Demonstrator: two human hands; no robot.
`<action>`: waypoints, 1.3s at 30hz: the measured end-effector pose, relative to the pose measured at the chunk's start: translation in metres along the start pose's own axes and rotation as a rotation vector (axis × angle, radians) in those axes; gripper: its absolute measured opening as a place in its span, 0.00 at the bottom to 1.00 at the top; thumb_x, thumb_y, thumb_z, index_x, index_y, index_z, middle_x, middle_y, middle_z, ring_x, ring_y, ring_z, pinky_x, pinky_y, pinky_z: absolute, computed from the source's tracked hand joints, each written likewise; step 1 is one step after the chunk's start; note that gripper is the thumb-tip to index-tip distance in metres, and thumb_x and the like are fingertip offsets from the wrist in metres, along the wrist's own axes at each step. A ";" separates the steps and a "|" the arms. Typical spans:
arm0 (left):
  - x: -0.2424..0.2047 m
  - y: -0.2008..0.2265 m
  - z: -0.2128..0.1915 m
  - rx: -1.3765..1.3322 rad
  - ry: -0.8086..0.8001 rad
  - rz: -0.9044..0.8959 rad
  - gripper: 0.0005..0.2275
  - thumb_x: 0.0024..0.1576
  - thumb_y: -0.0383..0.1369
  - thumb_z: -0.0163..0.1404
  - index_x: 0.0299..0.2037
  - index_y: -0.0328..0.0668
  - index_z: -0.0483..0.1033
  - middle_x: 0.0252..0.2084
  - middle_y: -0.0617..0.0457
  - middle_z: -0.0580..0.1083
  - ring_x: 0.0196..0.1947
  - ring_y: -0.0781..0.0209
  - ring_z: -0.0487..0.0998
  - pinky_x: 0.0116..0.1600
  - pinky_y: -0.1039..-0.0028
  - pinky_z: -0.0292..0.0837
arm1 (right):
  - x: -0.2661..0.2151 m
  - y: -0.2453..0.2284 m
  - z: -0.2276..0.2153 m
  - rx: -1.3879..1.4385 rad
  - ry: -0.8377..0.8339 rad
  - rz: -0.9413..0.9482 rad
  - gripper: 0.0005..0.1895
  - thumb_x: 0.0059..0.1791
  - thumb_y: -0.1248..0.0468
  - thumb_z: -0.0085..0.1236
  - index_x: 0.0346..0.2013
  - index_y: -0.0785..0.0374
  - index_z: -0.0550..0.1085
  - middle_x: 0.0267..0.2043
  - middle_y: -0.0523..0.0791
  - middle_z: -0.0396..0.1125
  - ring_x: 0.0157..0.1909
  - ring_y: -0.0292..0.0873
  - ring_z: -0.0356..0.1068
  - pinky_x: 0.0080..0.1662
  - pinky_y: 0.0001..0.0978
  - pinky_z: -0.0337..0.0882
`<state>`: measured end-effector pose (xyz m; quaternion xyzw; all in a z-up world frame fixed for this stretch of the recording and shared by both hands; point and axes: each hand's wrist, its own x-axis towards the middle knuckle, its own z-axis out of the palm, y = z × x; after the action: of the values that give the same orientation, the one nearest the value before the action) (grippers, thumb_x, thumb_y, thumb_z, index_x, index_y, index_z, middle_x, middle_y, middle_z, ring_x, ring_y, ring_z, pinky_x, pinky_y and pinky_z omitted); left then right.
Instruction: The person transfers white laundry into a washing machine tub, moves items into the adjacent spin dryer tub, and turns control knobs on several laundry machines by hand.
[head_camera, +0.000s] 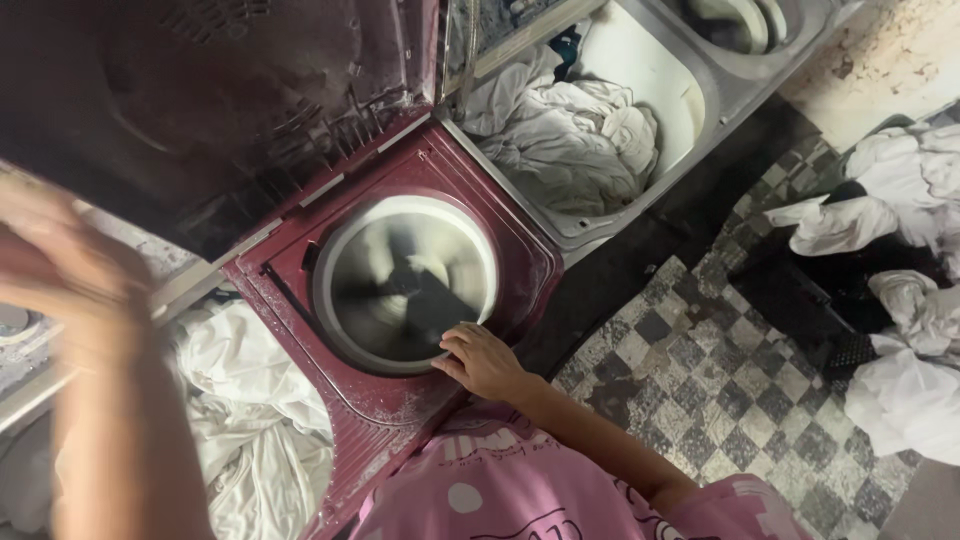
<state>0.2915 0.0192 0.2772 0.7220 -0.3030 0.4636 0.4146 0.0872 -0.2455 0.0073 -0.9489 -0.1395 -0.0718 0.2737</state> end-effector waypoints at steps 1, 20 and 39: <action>-0.027 0.005 -0.005 -0.029 -0.042 -0.033 0.19 0.63 0.45 0.46 0.57 0.41 0.71 0.62 0.45 0.70 0.71 0.40 0.62 0.79 0.48 0.38 | 0.000 0.000 0.001 -0.026 -0.002 0.018 0.16 0.51 0.55 0.62 0.39 0.67 0.77 0.47 0.50 0.70 0.53 0.54 0.70 0.54 0.43 0.70; -0.334 0.100 -0.021 -0.226 -0.548 -0.697 0.17 0.60 0.45 0.52 0.51 0.42 0.80 0.66 0.43 0.69 0.74 0.39 0.58 0.78 0.45 0.41 | 0.001 0.001 0.009 -0.049 0.000 -0.090 0.15 0.51 0.58 0.57 0.46 0.67 0.76 0.55 0.52 0.69 0.58 0.57 0.69 0.58 0.45 0.68; -0.323 0.138 0.070 0.321 -0.775 -0.688 0.32 0.59 0.56 0.47 0.65 0.40 0.69 0.71 0.39 0.61 0.75 0.37 0.49 0.75 0.43 0.31 | 0.021 0.063 -0.023 -0.228 -0.275 -0.161 0.27 0.55 0.46 0.48 0.27 0.66 0.78 0.34 0.52 0.73 0.45 0.55 0.71 0.62 0.51 0.63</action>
<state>0.0827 -0.0904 0.0076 0.9518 -0.1051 0.0411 0.2851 0.1245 -0.3042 -0.0004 -0.9604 -0.2421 0.0212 0.1363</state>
